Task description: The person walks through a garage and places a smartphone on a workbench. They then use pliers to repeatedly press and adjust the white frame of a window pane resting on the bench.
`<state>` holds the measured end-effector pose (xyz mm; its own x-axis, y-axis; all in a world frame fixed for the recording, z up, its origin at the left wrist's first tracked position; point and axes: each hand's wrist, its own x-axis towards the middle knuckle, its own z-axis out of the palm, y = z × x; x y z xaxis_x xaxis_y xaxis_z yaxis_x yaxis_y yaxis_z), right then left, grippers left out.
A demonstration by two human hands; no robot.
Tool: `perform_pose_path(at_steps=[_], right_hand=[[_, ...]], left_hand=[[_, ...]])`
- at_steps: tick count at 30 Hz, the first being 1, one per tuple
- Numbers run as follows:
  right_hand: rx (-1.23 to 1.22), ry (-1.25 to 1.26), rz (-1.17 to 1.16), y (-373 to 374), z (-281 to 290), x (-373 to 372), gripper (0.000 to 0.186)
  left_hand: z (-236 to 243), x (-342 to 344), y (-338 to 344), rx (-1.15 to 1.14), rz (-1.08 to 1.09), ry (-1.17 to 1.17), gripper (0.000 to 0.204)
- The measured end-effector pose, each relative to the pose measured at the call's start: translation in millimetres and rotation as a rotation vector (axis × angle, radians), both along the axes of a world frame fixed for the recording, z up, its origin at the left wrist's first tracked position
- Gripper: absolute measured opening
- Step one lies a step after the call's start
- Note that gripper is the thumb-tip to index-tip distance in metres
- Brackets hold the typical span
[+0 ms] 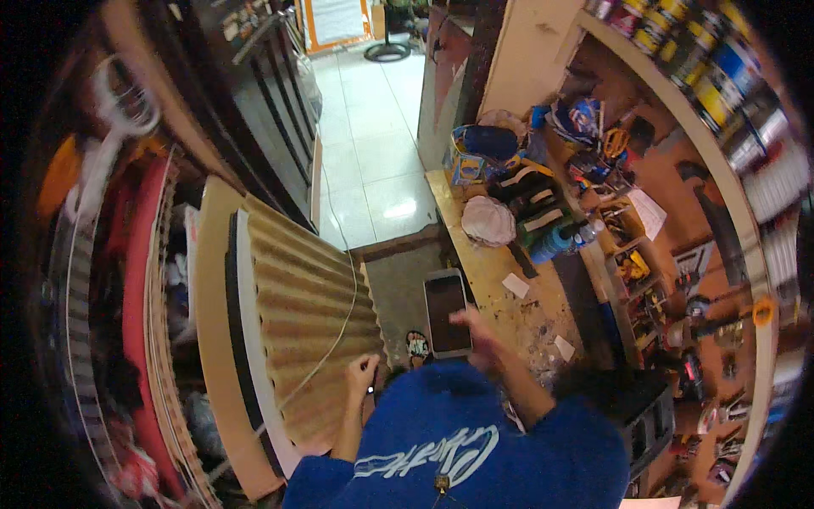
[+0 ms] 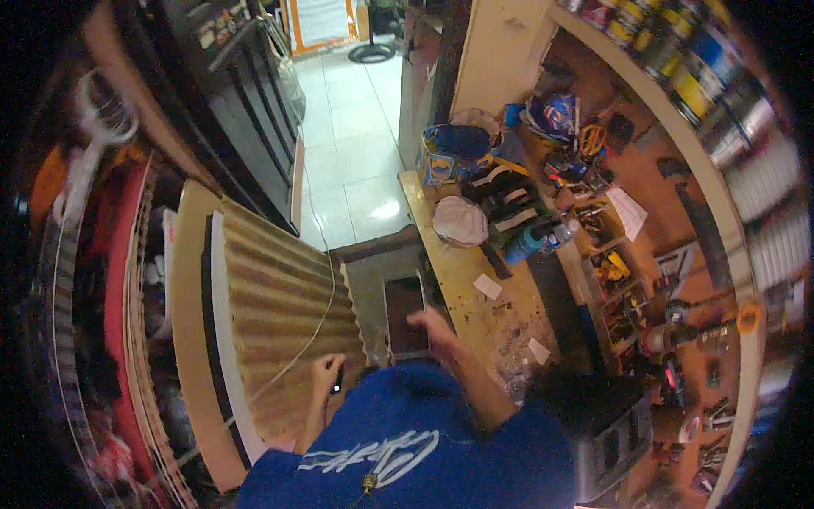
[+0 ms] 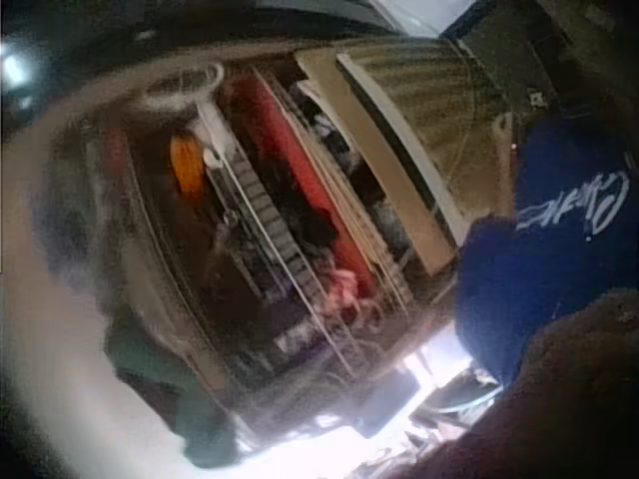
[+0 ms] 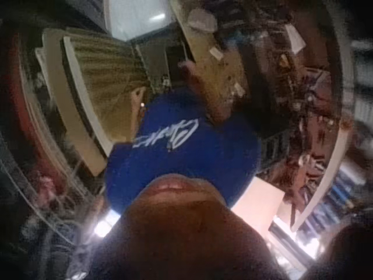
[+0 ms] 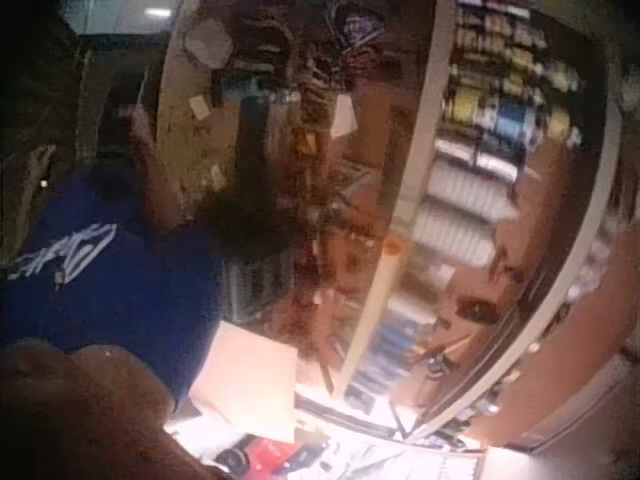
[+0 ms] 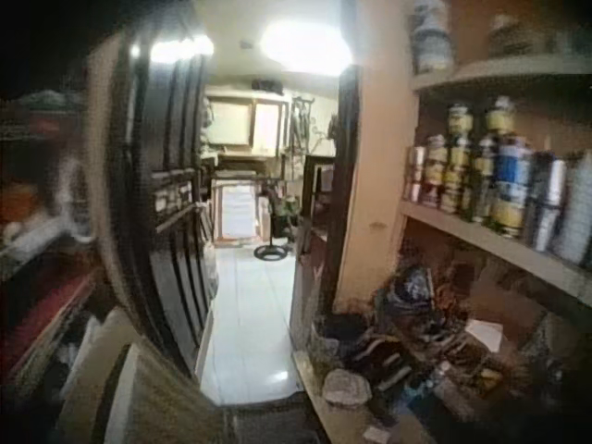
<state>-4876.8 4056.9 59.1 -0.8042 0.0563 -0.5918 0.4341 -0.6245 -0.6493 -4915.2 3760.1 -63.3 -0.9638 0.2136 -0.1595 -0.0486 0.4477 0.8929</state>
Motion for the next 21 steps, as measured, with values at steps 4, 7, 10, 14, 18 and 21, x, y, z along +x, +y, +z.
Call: perform_pose_path(at_steps=[4, 7, 10, 14, 18, 21], right_hand=[[-0.09, 0.17, -0.072, 50.4, 63.7, -181.7, 0.036], [0.095, 0.214, -0.198, 98.8, 100.1, -307.5, 0.033], [0.122, 0.359, -0.288, 162.0, 128.1, -426.1, 0.033], [0.359, 0.448, -0.502, 232.0, 176.6, -552.3, 0.039], [0.57, 0.415, -0.625, 311.7, 214.4, -634.7, 0.04], [0.562, 0.341, -0.751, 353.9, 238.0, -672.4, 0.044]], left_hand=[[55.7, -128.5, 32.1, 0.183, 0.17, -0.318, 0.015], [59.3, -227.5, 59.5, 0.345, 0.421, -0.422, 0.014], [30.6, -344.1, 81.9, 0.373, 0.413, -0.513, 0.016], [20.1, -515.0, 117.0, 0.3, 0.316, -0.558, 0.017], [59.9, -670.6, 172.6, 0.149, 0.1, -0.461, 0.018], [108.7, -787.1, 225.5, 0.093, -0.008, -0.378, 0.019]])
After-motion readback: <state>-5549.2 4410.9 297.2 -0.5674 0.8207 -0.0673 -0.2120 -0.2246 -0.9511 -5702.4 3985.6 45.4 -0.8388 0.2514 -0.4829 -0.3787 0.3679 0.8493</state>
